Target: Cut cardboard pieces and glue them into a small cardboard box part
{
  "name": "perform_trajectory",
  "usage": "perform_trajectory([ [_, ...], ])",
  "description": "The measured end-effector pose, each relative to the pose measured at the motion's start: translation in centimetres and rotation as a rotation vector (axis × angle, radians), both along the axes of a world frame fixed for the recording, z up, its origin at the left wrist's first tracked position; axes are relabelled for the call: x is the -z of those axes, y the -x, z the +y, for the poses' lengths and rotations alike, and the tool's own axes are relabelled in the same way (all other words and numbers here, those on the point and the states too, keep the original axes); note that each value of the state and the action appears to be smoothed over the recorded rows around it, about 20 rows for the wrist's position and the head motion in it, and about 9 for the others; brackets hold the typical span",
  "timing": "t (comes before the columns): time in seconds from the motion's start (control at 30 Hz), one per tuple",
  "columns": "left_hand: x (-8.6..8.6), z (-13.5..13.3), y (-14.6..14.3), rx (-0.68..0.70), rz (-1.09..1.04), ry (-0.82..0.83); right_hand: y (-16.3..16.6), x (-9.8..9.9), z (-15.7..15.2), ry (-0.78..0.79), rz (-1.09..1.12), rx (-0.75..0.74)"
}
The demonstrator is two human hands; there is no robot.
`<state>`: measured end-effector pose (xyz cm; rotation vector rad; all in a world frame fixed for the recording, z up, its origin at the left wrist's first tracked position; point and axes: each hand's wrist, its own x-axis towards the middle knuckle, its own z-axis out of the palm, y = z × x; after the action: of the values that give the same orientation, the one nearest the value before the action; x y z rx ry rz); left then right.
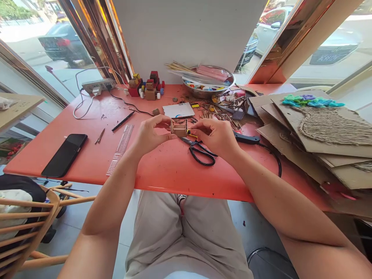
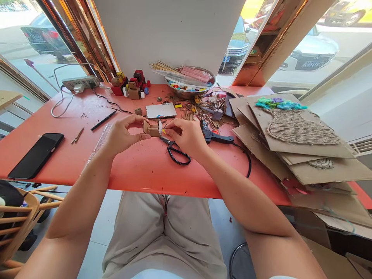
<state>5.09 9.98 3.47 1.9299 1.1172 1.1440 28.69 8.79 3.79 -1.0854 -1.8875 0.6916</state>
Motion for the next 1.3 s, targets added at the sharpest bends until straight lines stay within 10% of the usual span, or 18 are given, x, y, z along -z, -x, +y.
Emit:
perform_trajectory([
  [1.3,-0.61,-0.48,0.1,-0.006,0.021,0.03,0.44,-0.12,-0.02,0.005,-0.027,0.038],
])
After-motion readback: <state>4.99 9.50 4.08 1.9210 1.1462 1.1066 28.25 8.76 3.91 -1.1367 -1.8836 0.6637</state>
